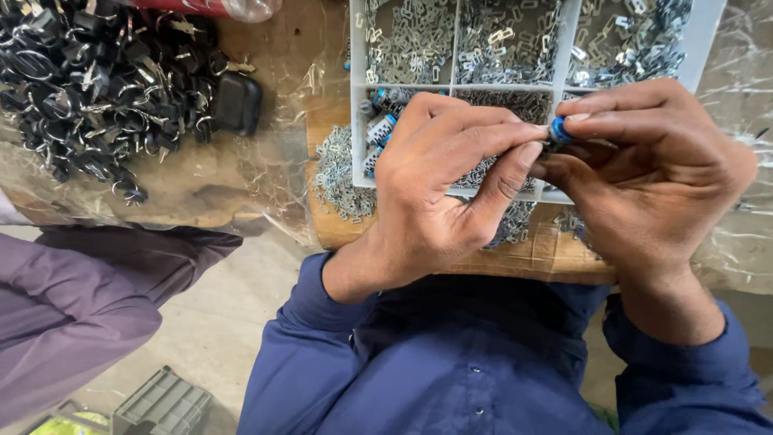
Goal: The person assembles small key cylinders by inserting metal pins into a cylindrical housing and securing them with a blue cap. The person handles the components by hand, repeatedly picking up pins and inserting them into the cylinder, then placing the finished units into a compartmentalized tray.
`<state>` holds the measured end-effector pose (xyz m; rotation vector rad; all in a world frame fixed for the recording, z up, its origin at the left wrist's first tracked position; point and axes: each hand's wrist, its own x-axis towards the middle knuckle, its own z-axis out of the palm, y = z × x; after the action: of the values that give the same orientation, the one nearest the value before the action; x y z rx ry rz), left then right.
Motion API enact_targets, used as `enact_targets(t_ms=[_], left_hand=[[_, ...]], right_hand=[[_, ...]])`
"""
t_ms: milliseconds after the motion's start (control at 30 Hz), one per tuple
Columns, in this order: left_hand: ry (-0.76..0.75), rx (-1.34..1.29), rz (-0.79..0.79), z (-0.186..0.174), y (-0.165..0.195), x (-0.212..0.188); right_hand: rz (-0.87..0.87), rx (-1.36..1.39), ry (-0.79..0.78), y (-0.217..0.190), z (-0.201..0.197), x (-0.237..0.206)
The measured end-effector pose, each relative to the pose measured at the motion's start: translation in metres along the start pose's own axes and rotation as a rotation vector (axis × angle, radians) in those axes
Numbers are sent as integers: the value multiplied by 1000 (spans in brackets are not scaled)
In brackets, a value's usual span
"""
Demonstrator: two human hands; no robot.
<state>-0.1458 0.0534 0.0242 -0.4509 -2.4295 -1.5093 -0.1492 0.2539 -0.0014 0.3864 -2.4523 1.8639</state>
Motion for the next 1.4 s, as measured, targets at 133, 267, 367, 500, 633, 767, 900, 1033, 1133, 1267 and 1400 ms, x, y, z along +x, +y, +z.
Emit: enact_targets(t_ms=[133, 267, 367, 500, 633, 767, 900, 1033, 1133, 1267, 1400], left_hand=[[0, 9, 20, 1, -2, -2], [-8, -1, 19, 1, -4, -3], [-22, -12, -1, 0, -4, -5], [-5, -25, -14, 1, -3, -6], [-16, -21, -8, 1, -3, -6], [-13, -30, -12, 1, -3, -8], [-18, -17, 12, 2, -6, -9], [-23, -11, 25, 2, -9, -8], [-31, -52, -12, 1, -11, -10], [-44, -81, -49, 0, -12, -13], [-5, -63, -53, 6, -13, -15]], right_hand=[[32, 25, 21, 0, 1, -3], [5, -34, 19, -1, 1, -2], [40, -41, 26, -2, 1, -2], [-64, -83, 16, -3, 2, -4], [-27, -35, 16, -1, 1, -5], [-8, -1, -9, 0, 0, -2], [-79, -83, -18, -5, 3, 0], [-170, -261, -33, -12, 6, 2], [-92, -188, -21, -14, 7, 4], [115, 62, 18, -10, 9, 4], [65, 50, 9, -6, 9, 2]])
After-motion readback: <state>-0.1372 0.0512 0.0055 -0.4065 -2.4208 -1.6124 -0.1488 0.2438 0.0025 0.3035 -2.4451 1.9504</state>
